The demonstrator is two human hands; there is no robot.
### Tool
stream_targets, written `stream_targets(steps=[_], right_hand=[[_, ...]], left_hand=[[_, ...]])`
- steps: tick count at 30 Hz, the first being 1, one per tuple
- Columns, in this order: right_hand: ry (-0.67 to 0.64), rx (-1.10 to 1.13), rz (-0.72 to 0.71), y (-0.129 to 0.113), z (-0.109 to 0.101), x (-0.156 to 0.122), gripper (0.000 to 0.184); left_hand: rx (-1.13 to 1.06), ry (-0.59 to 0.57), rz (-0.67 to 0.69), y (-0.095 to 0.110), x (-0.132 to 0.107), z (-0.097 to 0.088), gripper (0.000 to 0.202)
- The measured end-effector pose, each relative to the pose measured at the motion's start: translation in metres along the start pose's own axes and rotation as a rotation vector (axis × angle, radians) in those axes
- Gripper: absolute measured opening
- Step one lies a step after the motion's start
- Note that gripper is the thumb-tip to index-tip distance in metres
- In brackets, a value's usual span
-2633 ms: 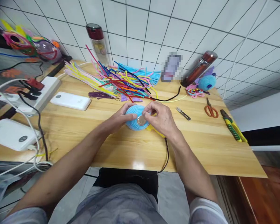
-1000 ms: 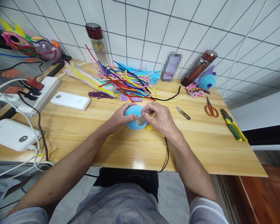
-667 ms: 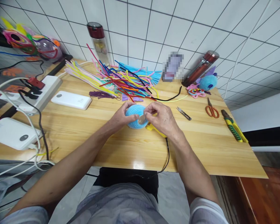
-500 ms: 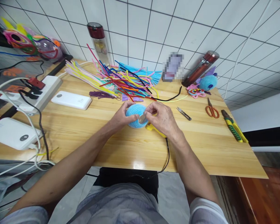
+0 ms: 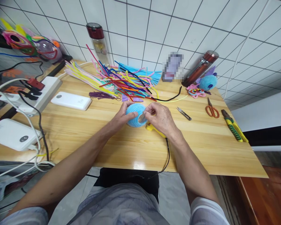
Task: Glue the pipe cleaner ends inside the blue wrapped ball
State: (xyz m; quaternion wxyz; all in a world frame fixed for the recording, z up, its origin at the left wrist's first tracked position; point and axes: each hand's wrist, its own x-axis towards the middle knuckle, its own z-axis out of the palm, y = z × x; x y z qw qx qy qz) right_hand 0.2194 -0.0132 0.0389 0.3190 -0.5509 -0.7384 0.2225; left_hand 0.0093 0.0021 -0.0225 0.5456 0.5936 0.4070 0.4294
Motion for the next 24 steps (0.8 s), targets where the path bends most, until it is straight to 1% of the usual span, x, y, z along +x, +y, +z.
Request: stream_targets(steps=[2, 5, 7, 11, 17, 24], right_hand=[[0.002, 0.004, 0.001, -0.0004, -0.0001, 0.0001, 0.007], [0.005, 0.006, 0.002, -0.0013, 0.0000, 0.0001, 0.007], [0.000, 0.010, 0.006, -0.0022, 0.0004, -0.0001, 0.006], [0.003, 0.023, 0.014, -0.0041, 0.0010, -0.0008, 0.007], [-0.016, 0.027, -0.005, -0.0041, -0.0007, -0.0001, 0.006], [-0.004, 0.012, -0.029, -0.0029, 0.0002, 0.0000, 0.008]], left_hand=[[-0.015, -0.004, -0.020, 0.0017, -0.0002, -0.0010, 0.057], [-0.002, -0.020, -0.046, 0.0048, 0.0000, -0.0012, 0.070], [0.017, -0.020, -0.036, 0.0068, 0.0005, -0.0010, 0.076], [0.051, -0.011, -0.005, 0.0094, 0.0016, -0.0010, 0.070], [0.088, 0.045, -0.053, 0.0094, 0.0023, -0.0015, 0.068], [0.092, 0.044, -0.054, 0.0106, 0.0015, -0.0003, 0.065]])
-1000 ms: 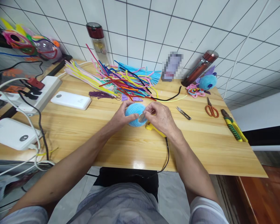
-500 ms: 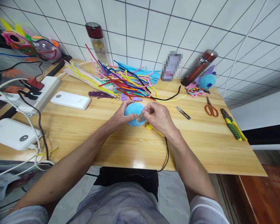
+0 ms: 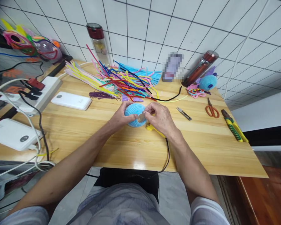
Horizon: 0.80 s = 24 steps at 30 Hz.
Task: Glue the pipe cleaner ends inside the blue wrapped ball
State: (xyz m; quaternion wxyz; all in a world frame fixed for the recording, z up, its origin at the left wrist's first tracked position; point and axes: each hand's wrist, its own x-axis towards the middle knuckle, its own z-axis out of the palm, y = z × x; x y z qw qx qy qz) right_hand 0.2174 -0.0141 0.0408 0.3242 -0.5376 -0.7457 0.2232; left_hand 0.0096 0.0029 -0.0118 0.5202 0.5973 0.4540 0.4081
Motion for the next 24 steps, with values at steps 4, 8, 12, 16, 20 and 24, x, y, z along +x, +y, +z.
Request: stream_targets(steps=[4, 8, 12, 16, 20, 24], right_hand=[[0.013, -0.022, -0.019, 0.002, 0.000, 0.000, 0.009], [0.017, -0.035, -0.035, 0.002, 0.001, -0.001, 0.009], [0.023, -0.046, -0.063, 0.001, 0.003, -0.001, 0.009], [0.036, -0.071, -0.083, 0.000, 0.004, -0.002, 0.010], [0.044, -0.077, -0.082, 0.001, 0.005, -0.001, 0.010], [0.041, -0.072, -0.100, 0.002, 0.005, -0.002, 0.010]], left_hand=[[0.003, -0.003, 0.018, -0.001, 0.000, 0.001, 0.068], [0.016, 0.012, 0.025, -0.002, 0.000, 0.002, 0.067], [0.045, 0.043, 0.030, -0.004, -0.001, 0.003, 0.063], [0.032, 0.027, 0.068, -0.009, 0.000, 0.002, 0.059], [0.062, 0.006, 0.105, -0.010, 0.001, 0.000, 0.059], [0.159, 0.014, 0.109, -0.005, 0.000, -0.001, 0.058]])
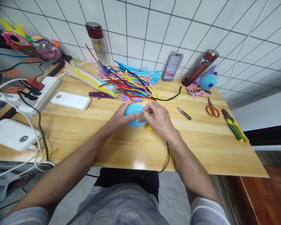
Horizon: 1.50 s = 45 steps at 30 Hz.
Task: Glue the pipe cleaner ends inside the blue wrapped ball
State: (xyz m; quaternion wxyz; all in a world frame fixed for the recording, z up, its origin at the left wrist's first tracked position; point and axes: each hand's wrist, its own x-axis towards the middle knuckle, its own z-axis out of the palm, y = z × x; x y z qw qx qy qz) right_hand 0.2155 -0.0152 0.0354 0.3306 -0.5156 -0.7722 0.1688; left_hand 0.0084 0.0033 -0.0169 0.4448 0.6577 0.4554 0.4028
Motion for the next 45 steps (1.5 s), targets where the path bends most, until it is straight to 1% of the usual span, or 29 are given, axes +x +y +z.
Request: stream_targets(steps=[2, 5, 10, 15, 19, 23, 30, 33, 38, 45], right_hand=[[-0.009, 0.007, -0.034, 0.002, -0.001, 0.000, 0.009], [-0.007, -0.002, -0.108, 0.005, -0.002, 0.000, 0.007], [0.033, -0.061, -0.206, 0.011, -0.002, -0.001, 0.004], [0.105, -0.196, -0.330, 0.011, 0.002, -0.004, 0.011], [0.142, -0.312, -0.416, 0.009, 0.003, -0.005, 0.011], [0.171, -0.375, -0.391, 0.006, 0.004, -0.006, 0.011], [0.223, -0.369, -0.301, 0.001, 0.008, -0.008, 0.013], [0.247, -0.350, -0.294, -0.002, 0.008, -0.009, 0.013], [0.245, -0.344, -0.282, -0.005, 0.006, -0.009, 0.014], [0.284, -0.383, -0.323, -0.004, 0.007, -0.011, 0.014]], left_hand=[[0.016, 0.011, -0.006, 0.002, 0.000, 0.000, 0.055], [-0.017, 0.015, -0.021, 0.002, 0.000, 0.001, 0.053], [-0.052, 0.033, -0.074, 0.001, 0.000, 0.003, 0.056], [0.022, 0.062, -0.063, 0.007, -0.002, 0.004, 0.048], [0.054, 0.088, -0.035, 0.010, -0.003, 0.004, 0.045], [0.045, 0.136, -0.006, 0.009, -0.004, 0.005, 0.050], [0.009, 0.197, 0.067, 0.006, -0.006, 0.009, 0.057], [0.006, 0.225, 0.098, 0.007, -0.007, 0.009, 0.058], [0.046, 0.242, 0.124, 0.009, -0.009, 0.009, 0.057], [0.059, 0.262, 0.156, 0.010, -0.011, 0.011, 0.056]])
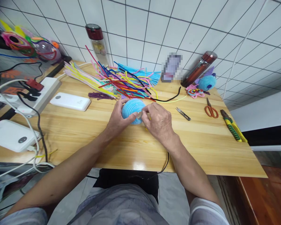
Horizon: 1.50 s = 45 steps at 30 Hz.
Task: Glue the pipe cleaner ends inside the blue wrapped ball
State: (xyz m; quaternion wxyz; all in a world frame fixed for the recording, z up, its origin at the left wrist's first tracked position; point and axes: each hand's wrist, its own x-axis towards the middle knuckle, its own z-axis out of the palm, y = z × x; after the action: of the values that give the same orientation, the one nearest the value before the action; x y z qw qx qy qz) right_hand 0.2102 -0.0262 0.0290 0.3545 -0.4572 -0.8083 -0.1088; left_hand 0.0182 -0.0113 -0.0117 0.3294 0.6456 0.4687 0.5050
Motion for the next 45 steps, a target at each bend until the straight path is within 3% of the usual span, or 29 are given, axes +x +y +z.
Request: stream_targets(steps=[10, 22, 37, 45], right_hand=[[0.050, 0.057, 0.097, -0.012, 0.006, -0.003, 0.015], [0.133, 0.074, 0.056, -0.024, 0.013, -0.007, 0.028], [0.102, 0.135, 0.067, -0.033, 0.022, -0.014, 0.045], [0.106, 0.133, 0.075, -0.032, 0.024, -0.014, 0.041]], left_hand=[[0.012, 0.073, 0.014, 0.001, -0.001, -0.001, 0.057], [-0.066, 0.116, -0.054, 0.000, 0.001, -0.001, 0.059], [-0.086, 0.157, -0.059, -0.001, 0.001, -0.001, 0.058], [-0.103, 0.164, -0.067, -0.003, 0.001, 0.001, 0.059]])
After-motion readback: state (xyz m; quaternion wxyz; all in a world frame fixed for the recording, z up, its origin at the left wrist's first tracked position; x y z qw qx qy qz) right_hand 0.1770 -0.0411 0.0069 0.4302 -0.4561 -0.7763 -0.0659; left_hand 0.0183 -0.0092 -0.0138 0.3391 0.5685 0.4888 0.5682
